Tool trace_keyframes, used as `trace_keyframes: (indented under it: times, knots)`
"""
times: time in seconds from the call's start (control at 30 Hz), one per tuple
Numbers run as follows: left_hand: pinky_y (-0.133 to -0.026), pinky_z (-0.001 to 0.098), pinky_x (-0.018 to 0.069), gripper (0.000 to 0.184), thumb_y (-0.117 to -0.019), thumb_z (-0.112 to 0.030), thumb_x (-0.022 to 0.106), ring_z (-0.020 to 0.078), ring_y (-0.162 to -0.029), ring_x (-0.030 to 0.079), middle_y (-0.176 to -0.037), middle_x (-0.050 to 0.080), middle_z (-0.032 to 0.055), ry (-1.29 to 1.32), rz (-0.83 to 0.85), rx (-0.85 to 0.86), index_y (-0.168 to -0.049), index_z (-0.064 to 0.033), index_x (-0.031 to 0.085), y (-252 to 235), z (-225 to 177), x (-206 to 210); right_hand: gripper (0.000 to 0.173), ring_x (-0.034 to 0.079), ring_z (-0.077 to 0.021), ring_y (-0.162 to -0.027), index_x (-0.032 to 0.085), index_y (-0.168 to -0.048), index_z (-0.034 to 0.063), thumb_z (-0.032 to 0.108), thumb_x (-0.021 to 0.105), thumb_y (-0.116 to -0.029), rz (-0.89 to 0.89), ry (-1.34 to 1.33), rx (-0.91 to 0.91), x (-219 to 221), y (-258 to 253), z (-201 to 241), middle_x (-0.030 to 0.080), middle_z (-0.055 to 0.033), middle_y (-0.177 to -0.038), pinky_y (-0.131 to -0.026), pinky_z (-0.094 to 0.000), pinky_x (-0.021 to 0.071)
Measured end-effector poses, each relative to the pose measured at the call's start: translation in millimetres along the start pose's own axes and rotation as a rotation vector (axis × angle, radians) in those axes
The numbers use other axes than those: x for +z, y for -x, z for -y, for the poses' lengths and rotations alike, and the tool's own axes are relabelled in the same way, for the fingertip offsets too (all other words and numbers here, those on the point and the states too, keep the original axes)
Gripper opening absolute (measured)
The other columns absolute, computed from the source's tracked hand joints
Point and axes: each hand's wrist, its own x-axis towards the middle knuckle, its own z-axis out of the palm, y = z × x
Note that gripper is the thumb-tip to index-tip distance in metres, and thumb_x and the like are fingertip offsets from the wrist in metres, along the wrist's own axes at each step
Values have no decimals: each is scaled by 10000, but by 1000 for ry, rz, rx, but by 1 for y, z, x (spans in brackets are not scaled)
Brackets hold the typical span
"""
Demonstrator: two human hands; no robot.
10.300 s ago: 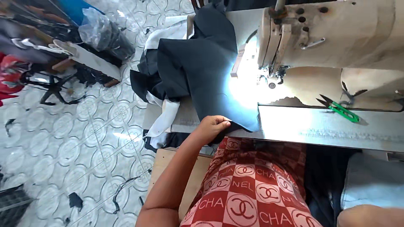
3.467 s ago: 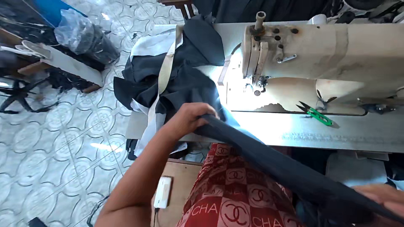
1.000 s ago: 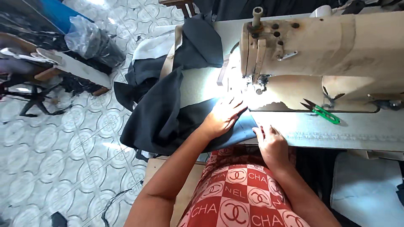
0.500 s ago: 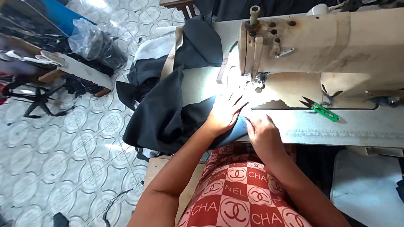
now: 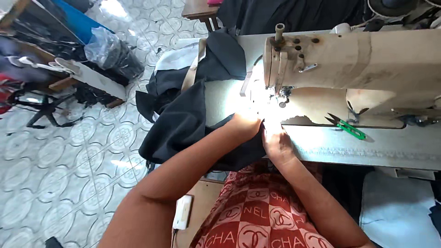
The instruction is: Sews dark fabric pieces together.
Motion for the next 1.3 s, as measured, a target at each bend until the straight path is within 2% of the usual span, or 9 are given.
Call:
trace_keyframes:
  times: [0.07, 0.2, 0.37, 0.5, 0.63, 0.87, 1.03, 1.2, 1.3]
  knots:
    - [-878, 627, 516, 341, -1097, -255, 427, 378, -1146, 652, -1244, 678, 142, -24, 62, 24, -1320, -156, 664, -16, 7, -3, 234, 722, -381, -1003, 703, -1116, -59, 98, 570, -1004, -25, -43, 25, 2, -3, -2, 704, -242, -1121, -839, -495, 598]
    - [-896, 524, 533, 105, -936, -162, 710, 300, -1029, 690, -1060, 718, 118, 181, -305, 410, -996, -102, 773, -48, 47, 18, 175, 741, -352, -832, 727, -1017, -33, 85, 605, -975, -146, -121, 32, 10, -7, -11, 720, -217, -1015, -716, -490, 617]
    - [-944, 375, 556, 103, -900, -93, 740, 183, -992, 730, -1007, 779, 86, 568, -567, 653, -975, -55, 799, -58, 78, 44, 208, 723, -327, -757, 730, -1090, -3, 142, 653, -962, -145, -154, 84, 13, -12, -13, 710, -202, -1033, -656, -482, 601]
    - [-939, 333, 557, 149, -911, -122, 717, 151, -990, 732, -1029, 782, 84, 603, -540, 694, -1011, -52, 803, -57, 88, 46, 225, 722, -328, -750, 730, -1073, -13, 159, 691, -933, -163, -132, 77, 15, -13, -11, 704, -212, -1034, -640, -476, 595]
    - [-936, 336, 560, 177, -897, -84, 720, 169, -993, 730, -1046, 776, 102, 588, -530, 766, -1052, -39, 792, -54, 92, 43, 331, 723, -299, -743, 729, -1095, 12, 305, 715, -942, -184, -132, 49, 18, -13, -12, 715, -186, -1052, -629, -456, 597]
    - [-968, 345, 551, 211, -948, -105, 671, 202, -1046, 718, -1107, 761, 110, 520, -523, 709, -1119, -59, 785, -51, 95, 45, 349, 731, -306, -781, 717, -1107, -11, 281, 744, -918, -206, -129, -48, 18, -16, -17, 713, -202, -1047, -652, -445, 608]
    - [-851, 397, 579, 163, -980, -147, 649, 219, -918, 737, -969, 771, 101, 433, -629, 639, -1027, -80, 791, -61, 94, 55, 281, 728, -301, -735, 741, -1038, 24, 279, 716, -923, -178, -6, -56, 12, -22, -17, 732, -165, -963, -583, -451, 582]
    - [-920, 425, 554, 202, -1018, -257, 617, 190, -1023, 716, -1048, 771, 42, 387, -641, 487, -1033, -160, 794, -67, 82, 60, 216, 734, -327, -840, 754, -982, 21, 214, 675, -928, -216, 31, -113, 8, -30, -24, 735, -167, -918, -671, -466, 590]
    - [-933, 297, 570, 134, -952, -132, 717, 114, -1004, 704, -1028, 754, 62, 1017, -529, 389, -1026, -32, 766, -68, 68, 57, 215, 732, -340, -815, 747, -1030, 15, 194, 657, -955, -138, -22, -22, 2, -34, -27, 732, -171, -913, -660, -502, 589]
